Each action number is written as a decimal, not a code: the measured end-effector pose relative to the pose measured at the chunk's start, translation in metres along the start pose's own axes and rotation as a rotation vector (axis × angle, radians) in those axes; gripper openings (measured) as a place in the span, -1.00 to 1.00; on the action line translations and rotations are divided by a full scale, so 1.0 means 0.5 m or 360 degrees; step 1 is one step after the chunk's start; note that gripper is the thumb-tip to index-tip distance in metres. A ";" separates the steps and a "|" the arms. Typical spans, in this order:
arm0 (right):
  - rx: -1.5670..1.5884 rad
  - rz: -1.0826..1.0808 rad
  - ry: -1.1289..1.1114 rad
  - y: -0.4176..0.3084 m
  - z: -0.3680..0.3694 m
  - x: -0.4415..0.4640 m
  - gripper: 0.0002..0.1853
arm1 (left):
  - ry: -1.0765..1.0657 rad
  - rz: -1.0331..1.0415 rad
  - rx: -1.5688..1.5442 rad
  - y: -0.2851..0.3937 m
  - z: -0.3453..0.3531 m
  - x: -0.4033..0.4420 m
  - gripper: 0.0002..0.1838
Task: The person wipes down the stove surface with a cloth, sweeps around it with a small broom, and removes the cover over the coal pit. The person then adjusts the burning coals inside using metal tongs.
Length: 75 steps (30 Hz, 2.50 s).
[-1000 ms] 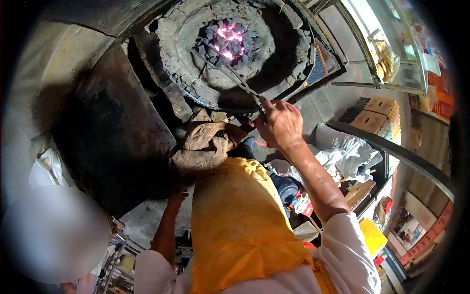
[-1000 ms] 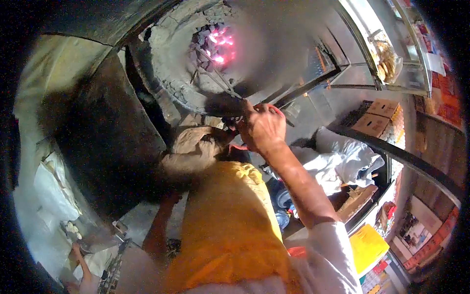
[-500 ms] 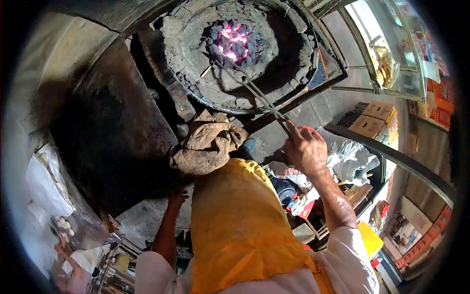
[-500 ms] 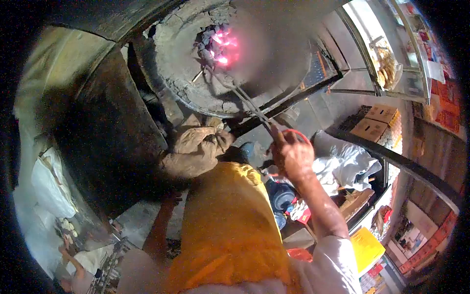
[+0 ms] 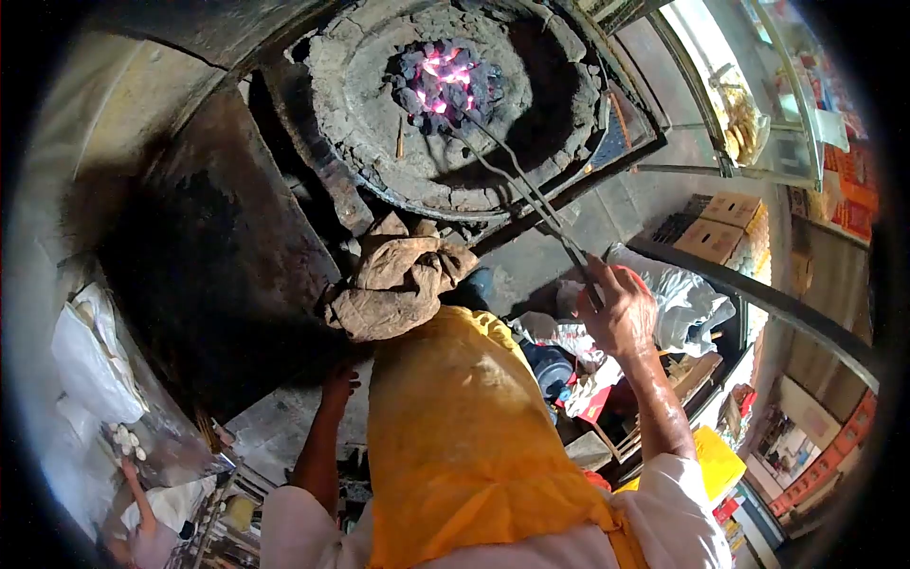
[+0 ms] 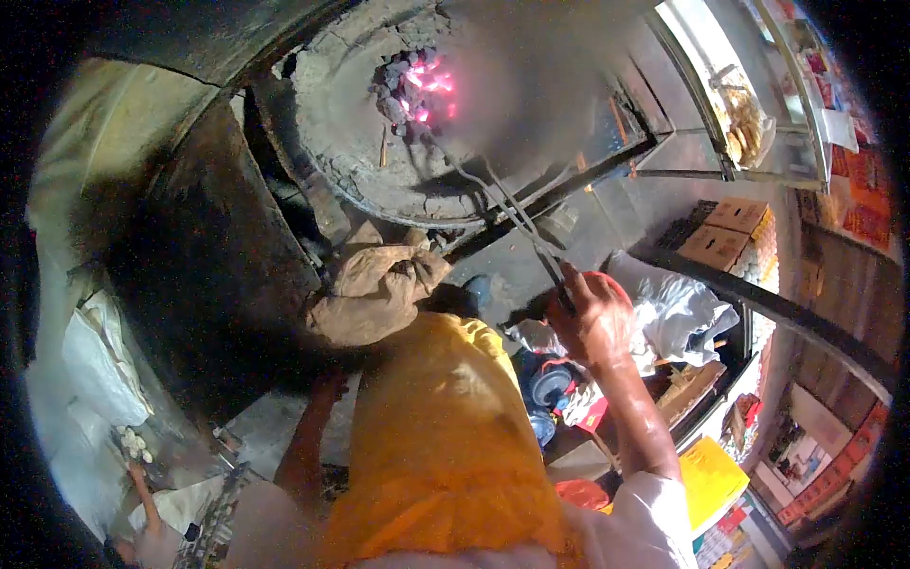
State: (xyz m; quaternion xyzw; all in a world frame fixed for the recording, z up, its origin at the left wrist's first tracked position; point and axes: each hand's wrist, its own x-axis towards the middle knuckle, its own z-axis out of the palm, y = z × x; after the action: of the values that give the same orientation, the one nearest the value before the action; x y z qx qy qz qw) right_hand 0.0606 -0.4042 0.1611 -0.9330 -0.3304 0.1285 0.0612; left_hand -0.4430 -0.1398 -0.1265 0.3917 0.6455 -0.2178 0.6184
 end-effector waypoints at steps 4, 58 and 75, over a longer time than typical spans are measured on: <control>-0.0121 -0.0070 -0.0035 0.013 -0.001 -0.004 -0.50 | 0.0044 -0.0152 0.0024 0.002 0.012 -0.002 -0.58; -0.0150 -0.0279 -0.0119 -0.104 -0.057 0.448 -0.63 | -0.0181 0.0052 -0.0167 -0.016 -0.034 0.028 -0.49; -0.0082 -0.0753 -0.0364 0.009 -0.010 0.395 -0.61 | -0.0094 -0.0089 -0.0355 -0.010 -0.002 0.044 -0.52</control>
State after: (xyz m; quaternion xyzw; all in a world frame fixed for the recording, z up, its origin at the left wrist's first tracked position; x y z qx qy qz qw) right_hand 0.2126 -0.2828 0.1255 -0.8104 -0.5474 0.2070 0.0281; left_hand -0.4461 -0.1370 -0.1490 0.2959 0.6579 -0.1732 0.6705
